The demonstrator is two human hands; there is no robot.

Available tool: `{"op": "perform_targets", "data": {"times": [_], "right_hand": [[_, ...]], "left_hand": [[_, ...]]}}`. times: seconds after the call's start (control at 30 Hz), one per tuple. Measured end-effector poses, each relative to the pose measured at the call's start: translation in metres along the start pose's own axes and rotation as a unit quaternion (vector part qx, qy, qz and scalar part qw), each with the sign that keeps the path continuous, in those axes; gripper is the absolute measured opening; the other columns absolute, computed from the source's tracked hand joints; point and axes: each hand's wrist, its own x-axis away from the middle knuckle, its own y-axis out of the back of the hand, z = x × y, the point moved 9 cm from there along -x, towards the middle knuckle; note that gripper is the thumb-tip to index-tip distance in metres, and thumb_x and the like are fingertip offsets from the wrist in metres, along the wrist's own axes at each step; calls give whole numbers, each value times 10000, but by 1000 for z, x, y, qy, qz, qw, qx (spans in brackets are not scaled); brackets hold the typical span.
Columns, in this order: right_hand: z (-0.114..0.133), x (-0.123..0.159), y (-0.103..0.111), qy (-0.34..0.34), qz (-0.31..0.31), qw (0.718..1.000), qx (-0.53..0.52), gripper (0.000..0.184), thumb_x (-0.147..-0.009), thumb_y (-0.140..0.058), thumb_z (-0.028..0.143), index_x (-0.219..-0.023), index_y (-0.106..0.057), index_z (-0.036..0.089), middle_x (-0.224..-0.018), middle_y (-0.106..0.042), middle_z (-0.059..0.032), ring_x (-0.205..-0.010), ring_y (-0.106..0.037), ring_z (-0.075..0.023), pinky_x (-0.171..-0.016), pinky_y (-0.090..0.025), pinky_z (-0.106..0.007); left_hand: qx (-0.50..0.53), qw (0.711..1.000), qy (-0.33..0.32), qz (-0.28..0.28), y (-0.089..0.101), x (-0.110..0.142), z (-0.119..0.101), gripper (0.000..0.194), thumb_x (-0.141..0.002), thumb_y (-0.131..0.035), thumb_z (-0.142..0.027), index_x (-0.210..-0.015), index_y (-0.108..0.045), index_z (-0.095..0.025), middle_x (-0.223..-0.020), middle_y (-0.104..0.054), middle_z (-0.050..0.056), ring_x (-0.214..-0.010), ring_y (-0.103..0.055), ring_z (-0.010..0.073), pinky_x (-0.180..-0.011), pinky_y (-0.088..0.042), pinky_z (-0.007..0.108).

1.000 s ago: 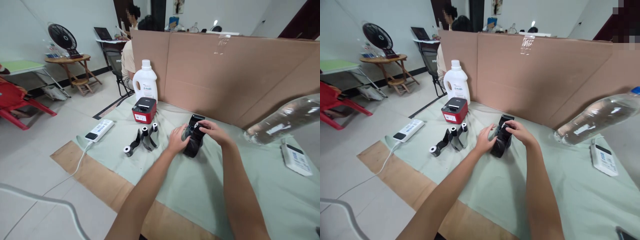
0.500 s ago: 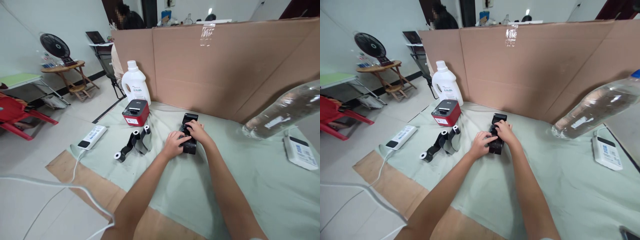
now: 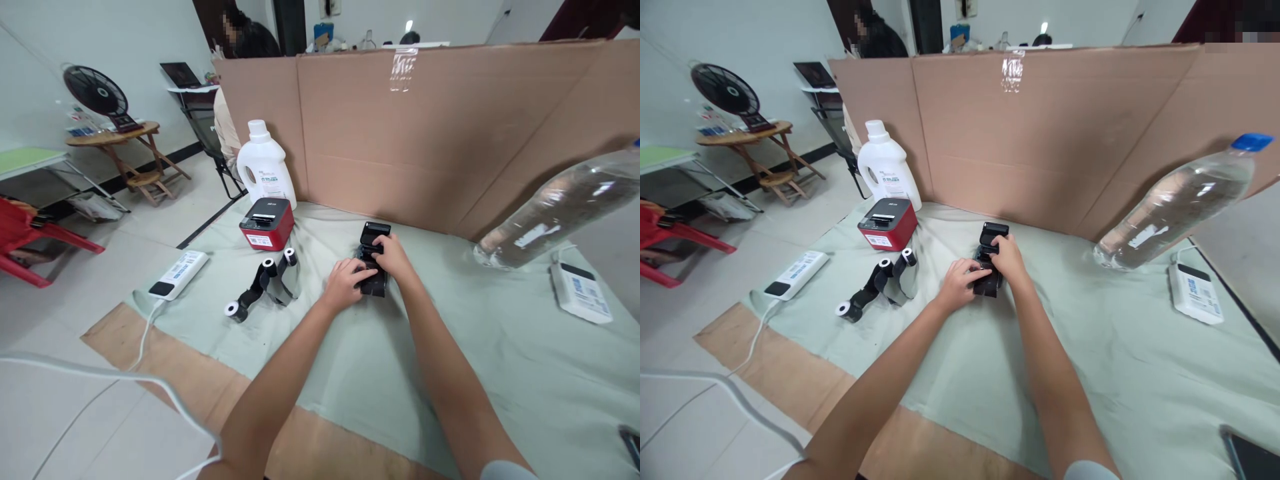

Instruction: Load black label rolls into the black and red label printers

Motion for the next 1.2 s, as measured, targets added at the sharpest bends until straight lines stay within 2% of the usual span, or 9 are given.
{"op": "perform_targets", "data": {"times": [0.13, 0.23, 0.3, 0.4, 0.57, 0.8, 0.97, 1.1, 1.2], "right_hand": [[-10, -1, 0, -18, 5, 1000, -16, 284, -707, -541, 8, -820, -729, 189, -910, -647, -54, -886, -626, -207, -876, -491, -326], [-14, 0, 2, -47, -26, 998, -14, 254, -696, -554, 31, -794, -714, 202, -954, -626, -76, -945, -614, -237, -905, -487, -359], [-15, 1, 9, -58, -80, 995, -28, 217, -707, -615, 92, -881, -690, 199, -1029, -607, -97, -1011, -595, -261, -945, -481, -394], [-17, 0, 16, -43, -141, 979, -140, 396, -739, -684, 237, -1124, -612, 179, -1148, -606, -127, -1032, -581, -254, -939, -488, -402], [-25, -4, 17, -39, -102, 957, -269, 499, -797, -636, 400, -1248, -576, 194, -1055, -677, -79, -723, -533, -172, -789, -487, -367], [-21, 6, 43, -32, -99, 968, -228, 375, -826, -595, 492, -1009, -697, 181, -963, -704, -74, -900, -625, -220, -844, -485, -350], [-15, 12, 49, -42, -64, 988, -134, 285, -820, -625, 460, -727, -653, 192, -769, -659, -39, -796, -601, -212, -795, -467, -334], [-3, 15, 51, -9, -53, 999, 5, 185, -770, -687, 380, -742, -630, 206, -835, -640, -44, -862, -582, -223, -807, -443, -326], [0, 13, 48, -6, -32, 999, 44, 265, -879, -592, 422, -718, -603, 212, -779, -610, -34, -825, -577, -221, -778, -428, -322]], "left_hand": [[3, 1000, 0, 6, -1, 0, 0, 469, -833, -621, -80, -1244, -745, -270, -1084, -680, 79, -1010, -595, 220, -881, -443, 372], [4, 1000, 1, 3, -1, 0, 1, 461, -830, -627, -85, -1233, -750, -270, -1092, -683, 81, -1012, -598, 223, -885, -442, 377], [1, 1000, -4, -5, 1, 0, 1, 441, -835, -629, -93, -1219, -757, -266, -1091, -684, 80, -1012, -599, 221, -887, -441, 375], [-16, 1000, -13, -13, 4, 0, -1, 430, -842, -612, -85, -1200, -769, -266, -1039, -686, 74, -982, -602, 213, -860, -437, 359], [-68, 997, -38, -1, 7, 1, -9, 445, -871, -563, -77, -1217, -764, -272, -813, -670, 36, -826, -596, 191, -757, -401, 344], [-85, 992, -91, 10, 4, 7, -22, 432, -868, -541, -82, -1208, -755, -241, -746, -676, 16, -761, -608, 180, -716, -393, 350], [-78, 991, -99, 41, 3, 11, -21, 497, -788, -575, -63, -1218, -752, -236, -786, -715, 8, -749, -626, 177, -716, -407, 352], [-73, 991, -87, 66, 2, 13, -19, 518, -757, -594, -79, -1223, -752, -242, -813, -735, 11, -739, -639, 175, -715, -419, 346], [-62, 992, -88, 65, 1, 13, -20, 507, -747, -599, -81, -1203, -762, -232, -794, -738, 15, -725, -642, 175, -711, -419, 341]]}}
